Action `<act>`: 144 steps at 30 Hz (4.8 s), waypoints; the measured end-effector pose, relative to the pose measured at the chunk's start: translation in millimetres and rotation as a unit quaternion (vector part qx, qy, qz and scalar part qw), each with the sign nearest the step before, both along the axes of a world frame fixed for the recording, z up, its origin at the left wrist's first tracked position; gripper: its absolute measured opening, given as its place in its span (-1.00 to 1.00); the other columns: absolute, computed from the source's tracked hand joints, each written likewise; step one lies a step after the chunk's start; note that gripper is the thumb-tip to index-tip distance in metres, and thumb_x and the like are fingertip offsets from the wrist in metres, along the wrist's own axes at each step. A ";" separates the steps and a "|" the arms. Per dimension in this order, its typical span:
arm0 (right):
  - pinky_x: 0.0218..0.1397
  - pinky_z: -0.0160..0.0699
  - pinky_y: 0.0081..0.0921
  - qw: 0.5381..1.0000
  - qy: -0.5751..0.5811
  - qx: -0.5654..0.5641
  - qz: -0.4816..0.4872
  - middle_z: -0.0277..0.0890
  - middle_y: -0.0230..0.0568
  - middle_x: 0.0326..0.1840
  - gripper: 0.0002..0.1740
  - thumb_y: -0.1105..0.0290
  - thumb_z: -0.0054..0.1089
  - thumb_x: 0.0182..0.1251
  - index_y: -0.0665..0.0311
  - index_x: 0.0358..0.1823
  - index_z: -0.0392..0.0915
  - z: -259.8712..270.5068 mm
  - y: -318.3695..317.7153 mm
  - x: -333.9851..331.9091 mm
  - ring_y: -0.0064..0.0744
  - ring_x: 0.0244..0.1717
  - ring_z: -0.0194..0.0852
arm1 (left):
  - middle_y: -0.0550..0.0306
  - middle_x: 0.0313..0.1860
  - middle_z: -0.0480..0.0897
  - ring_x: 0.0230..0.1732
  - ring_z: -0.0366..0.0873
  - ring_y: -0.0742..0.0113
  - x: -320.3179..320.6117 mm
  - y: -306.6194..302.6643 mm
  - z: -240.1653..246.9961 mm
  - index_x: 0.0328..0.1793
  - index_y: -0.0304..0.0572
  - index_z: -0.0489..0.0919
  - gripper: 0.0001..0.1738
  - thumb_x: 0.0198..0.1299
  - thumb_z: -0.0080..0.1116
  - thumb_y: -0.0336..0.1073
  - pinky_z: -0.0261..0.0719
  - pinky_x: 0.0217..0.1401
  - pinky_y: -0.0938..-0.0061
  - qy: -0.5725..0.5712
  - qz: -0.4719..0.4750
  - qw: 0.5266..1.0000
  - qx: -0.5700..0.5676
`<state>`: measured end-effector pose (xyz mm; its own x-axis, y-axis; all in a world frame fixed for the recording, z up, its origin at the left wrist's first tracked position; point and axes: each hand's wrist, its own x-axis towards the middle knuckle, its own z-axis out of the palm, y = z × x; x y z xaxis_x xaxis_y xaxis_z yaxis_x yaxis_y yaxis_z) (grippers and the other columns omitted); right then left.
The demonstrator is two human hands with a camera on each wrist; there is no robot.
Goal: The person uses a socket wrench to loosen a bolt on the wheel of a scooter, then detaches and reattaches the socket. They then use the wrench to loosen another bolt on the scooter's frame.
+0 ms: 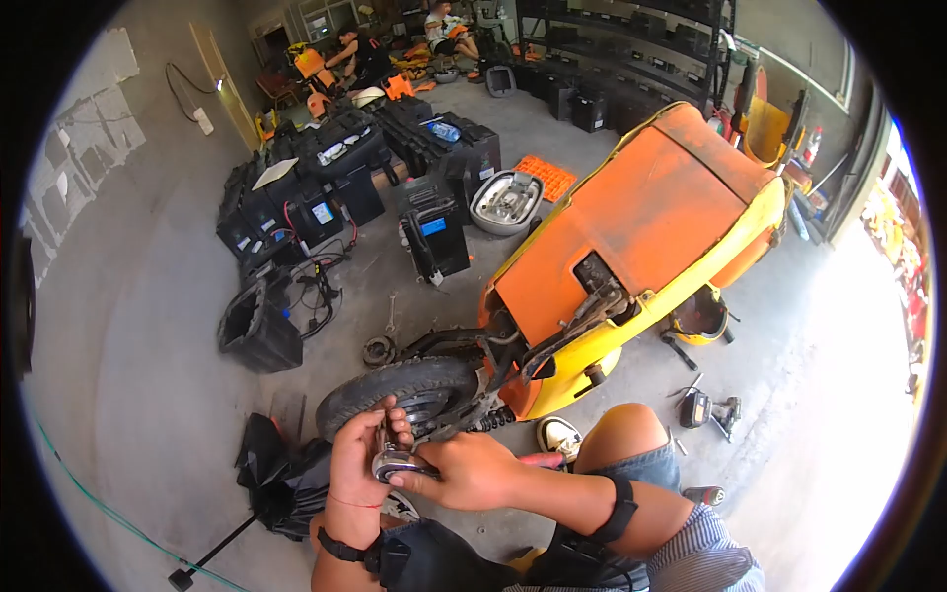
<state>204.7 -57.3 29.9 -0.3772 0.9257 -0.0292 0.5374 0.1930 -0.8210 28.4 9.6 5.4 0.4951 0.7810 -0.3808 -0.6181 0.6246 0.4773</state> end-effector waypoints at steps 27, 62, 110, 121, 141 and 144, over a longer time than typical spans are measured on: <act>-0.45 0.61 -0.06 0.995 -0.057 0.063 0.051 0.52 0.02 -0.67 -0.38 -0.18 0.00 0.41 0.33 -0.26 0.62 -7.4 8.8 21.2 0.11 -0.61 0.58 | 0.17 -0.32 0.39 -0.36 0.32 0.39 10.3 14.8 -24.5 0.05 -0.16 0.52 -0.81 0.38 -0.05 -0.43 0.41 -0.38 0.51 -0.043 -0.021 0.991 -0.122; -0.44 0.66 -0.12 0.985 -0.105 0.135 0.034 0.57 0.00 -0.64 -0.37 -0.22 0.09 0.35 0.32 -0.27 0.66 -34.7 36.3 31.0 0.05 -0.57 0.64 | 0.07 -0.33 0.47 -0.29 0.44 0.22 30.5 21.2 -27.6 0.15 -0.22 0.44 -0.71 0.32 -0.01 -0.44 0.48 -0.17 0.38 0.168 0.020 0.985 0.034; -0.54 0.57 -0.22 0.953 -0.141 0.265 0.047 0.49 -0.12 -0.70 -0.42 -0.17 0.17 0.33 0.30 -0.37 0.59 -43.1 7.2 30.9 -0.06 -0.64 0.58 | 0.18 -0.35 0.46 -0.42 0.42 0.38 24.9 -4.6 -18.7 0.12 -0.13 0.44 -0.83 0.49 -0.04 -0.34 0.43 -0.32 0.45 0.219 -0.014 0.970 0.101; -0.57 0.57 -0.21 0.949 -0.132 0.277 0.069 0.46 -0.11 -0.74 -0.41 -0.17 0.16 0.32 0.29 -0.49 0.58 -39.3 4.9 39.5 -0.06 -0.67 0.56 | 0.27 -0.46 0.39 -0.51 0.36 0.41 20.4 1.3 -35.7 0.08 -0.10 0.49 -0.82 0.43 -0.07 -0.38 0.38 -0.43 0.43 0.102 -0.047 0.993 -0.020; -0.61 0.52 -0.25 0.930 -0.126 0.340 0.052 0.42 -0.17 -0.77 -0.43 -0.14 0.20 0.30 0.28 -0.54 0.53 -42.7 38.0 39.2 -0.12 -0.70 0.54 | 0.33 -0.55 0.32 -0.56 0.30 0.46 32.0 43.5 -27.3 0.02 -0.17 0.53 -0.85 0.47 -0.01 -0.32 0.31 -0.52 0.45 0.183 -0.046 0.982 -0.006; -0.60 0.52 -0.25 0.934 -0.135 0.324 0.069 0.43 -0.17 -0.77 -0.42 -0.14 0.16 0.32 0.29 -0.52 0.53 -41.8 43.5 34.1 -0.13 -0.70 0.55 | 0.34 -0.55 0.32 -0.57 0.28 0.48 24.9 45.3 -25.4 0.02 -0.17 0.53 -0.85 0.47 -0.01 -0.32 0.28 -0.52 0.47 0.181 -0.042 0.983 -0.008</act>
<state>238.8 -13.8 -11.9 -0.5544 0.7245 0.4096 0.6404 0.6857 -0.3460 53.3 54.8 -20.0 0.3874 0.7355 -0.5559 -0.3552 0.6755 0.6462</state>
